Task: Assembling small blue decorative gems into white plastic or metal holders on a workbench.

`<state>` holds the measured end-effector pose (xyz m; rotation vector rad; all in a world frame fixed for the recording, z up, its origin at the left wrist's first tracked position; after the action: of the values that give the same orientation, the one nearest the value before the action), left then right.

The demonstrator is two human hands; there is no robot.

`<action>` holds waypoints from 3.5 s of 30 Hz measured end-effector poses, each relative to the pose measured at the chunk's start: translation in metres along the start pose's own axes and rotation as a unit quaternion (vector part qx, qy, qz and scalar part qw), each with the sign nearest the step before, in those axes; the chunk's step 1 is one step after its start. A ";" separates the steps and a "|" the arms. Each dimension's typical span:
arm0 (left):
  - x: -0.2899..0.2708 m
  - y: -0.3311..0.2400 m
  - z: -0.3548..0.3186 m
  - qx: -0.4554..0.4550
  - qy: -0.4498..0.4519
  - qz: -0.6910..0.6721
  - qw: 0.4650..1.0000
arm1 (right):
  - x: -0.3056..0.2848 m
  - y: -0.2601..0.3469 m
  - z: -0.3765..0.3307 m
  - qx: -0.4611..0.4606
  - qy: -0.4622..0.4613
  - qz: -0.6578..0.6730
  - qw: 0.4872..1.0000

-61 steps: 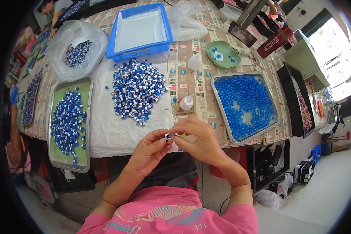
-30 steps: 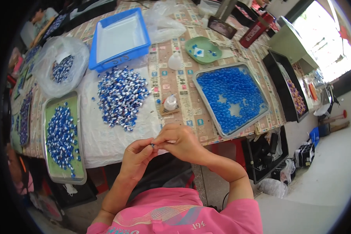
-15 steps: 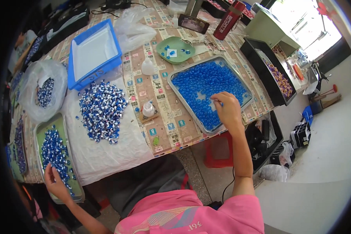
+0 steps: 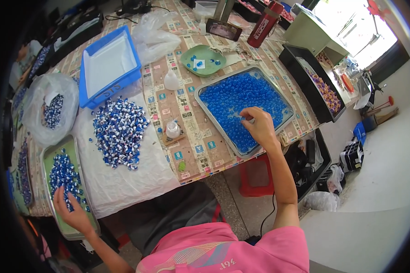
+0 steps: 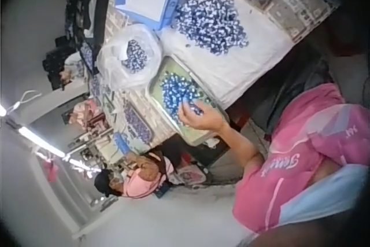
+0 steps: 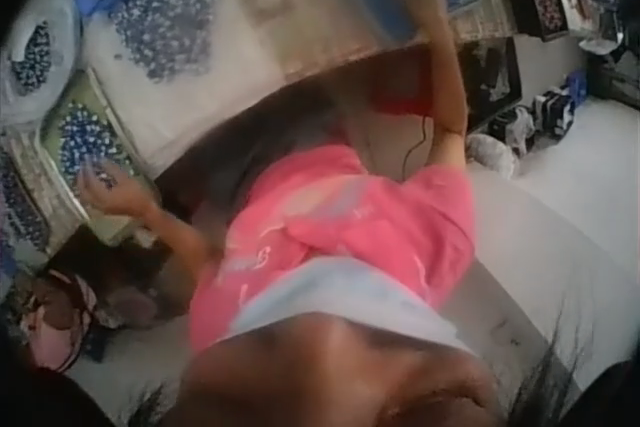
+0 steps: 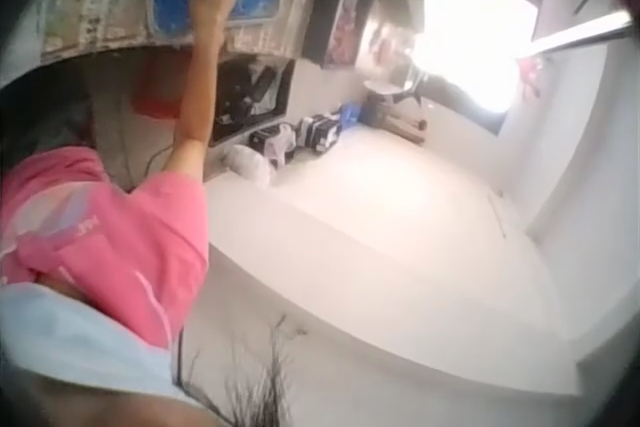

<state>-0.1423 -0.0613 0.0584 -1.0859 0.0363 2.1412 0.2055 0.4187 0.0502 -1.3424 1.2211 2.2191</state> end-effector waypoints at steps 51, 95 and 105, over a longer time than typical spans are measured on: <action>0.094 -0.158 -0.074 -0.433 0.402 -0.730 0.344 | 0.083 0.179 -0.030 -0.014 0.222 0.334 0.916; 0.099 -0.149 -0.084 -0.406 0.410 -0.762 0.294 | 0.110 0.237 -0.071 -0.156 0.181 0.308 0.921; 0.101 -0.146 -0.091 -0.388 0.419 -0.751 0.331 | 0.109 0.235 -0.070 -0.175 0.214 0.309 0.910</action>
<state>-0.0287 0.0766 -0.0308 -1.4968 -1.1325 -0.3927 0.0476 0.2018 0.0672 -1.8613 1.6385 2.7690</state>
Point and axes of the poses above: each hand's wrist, its own z-axis towards the middle knuckle, its own x-axis out of the palm, y = z × x, the point moved 6 cm from there along z, towards the middle knuckle, and after that the axes turned 2 degrees about z, right-handed, at the moved point
